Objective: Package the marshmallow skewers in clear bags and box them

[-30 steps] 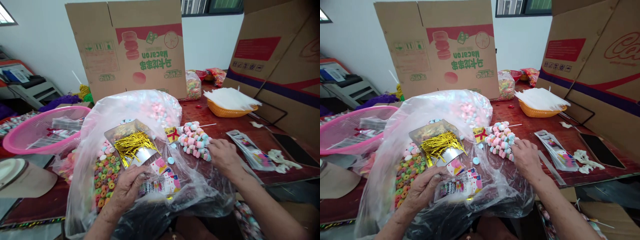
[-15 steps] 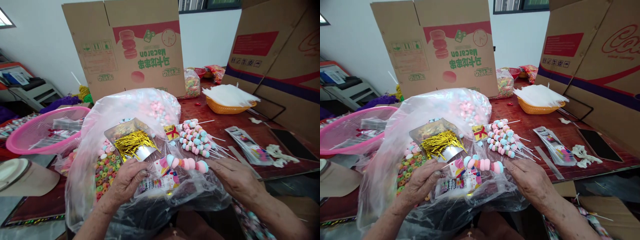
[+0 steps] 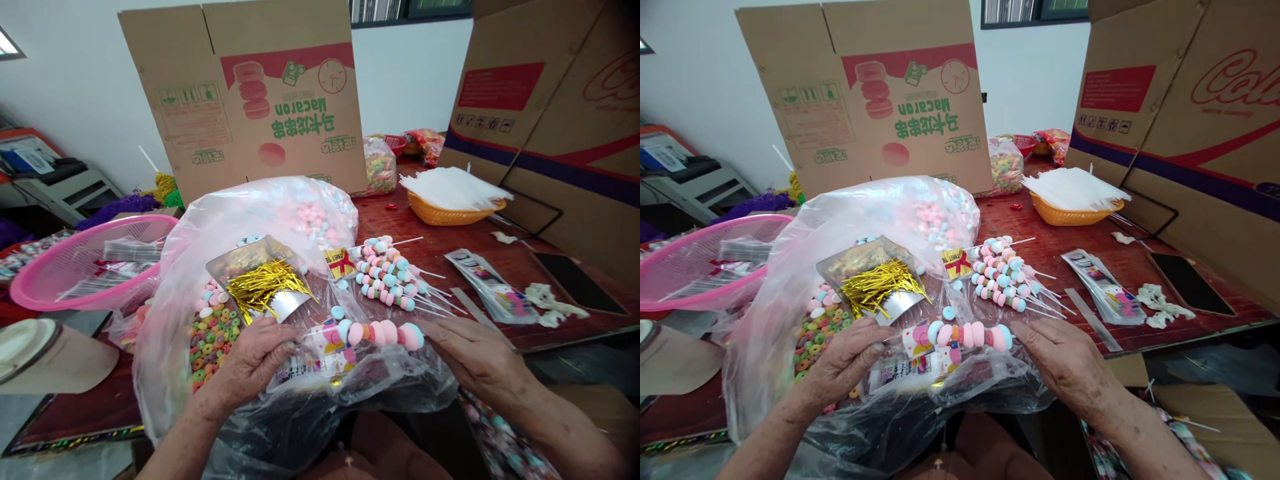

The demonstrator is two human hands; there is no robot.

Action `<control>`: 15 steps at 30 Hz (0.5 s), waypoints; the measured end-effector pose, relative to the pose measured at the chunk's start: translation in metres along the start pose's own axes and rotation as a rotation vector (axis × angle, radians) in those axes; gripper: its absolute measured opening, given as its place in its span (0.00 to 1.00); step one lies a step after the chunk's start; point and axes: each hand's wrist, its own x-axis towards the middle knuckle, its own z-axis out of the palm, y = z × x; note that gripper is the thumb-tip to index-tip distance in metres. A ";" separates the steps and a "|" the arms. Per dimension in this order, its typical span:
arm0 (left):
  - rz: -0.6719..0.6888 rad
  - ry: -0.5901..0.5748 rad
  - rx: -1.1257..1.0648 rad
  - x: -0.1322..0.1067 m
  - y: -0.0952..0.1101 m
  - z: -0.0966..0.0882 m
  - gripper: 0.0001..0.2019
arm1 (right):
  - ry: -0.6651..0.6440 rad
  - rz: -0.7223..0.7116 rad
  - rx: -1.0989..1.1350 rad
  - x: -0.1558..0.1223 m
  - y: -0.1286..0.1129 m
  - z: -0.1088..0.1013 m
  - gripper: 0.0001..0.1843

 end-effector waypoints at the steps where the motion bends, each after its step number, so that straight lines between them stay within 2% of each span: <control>1: -0.001 -0.022 -0.003 0.001 0.001 -0.001 0.16 | -0.002 -0.007 0.003 0.000 0.001 0.000 0.21; 7: 0.043 -0.098 -0.026 0.009 0.004 -0.005 0.16 | -0.111 -0.032 0.061 0.004 0.000 -0.005 0.20; 15: 0.099 -0.116 0.010 0.015 0.001 -0.001 0.15 | -0.218 0.051 0.165 0.003 -0.006 -0.002 0.19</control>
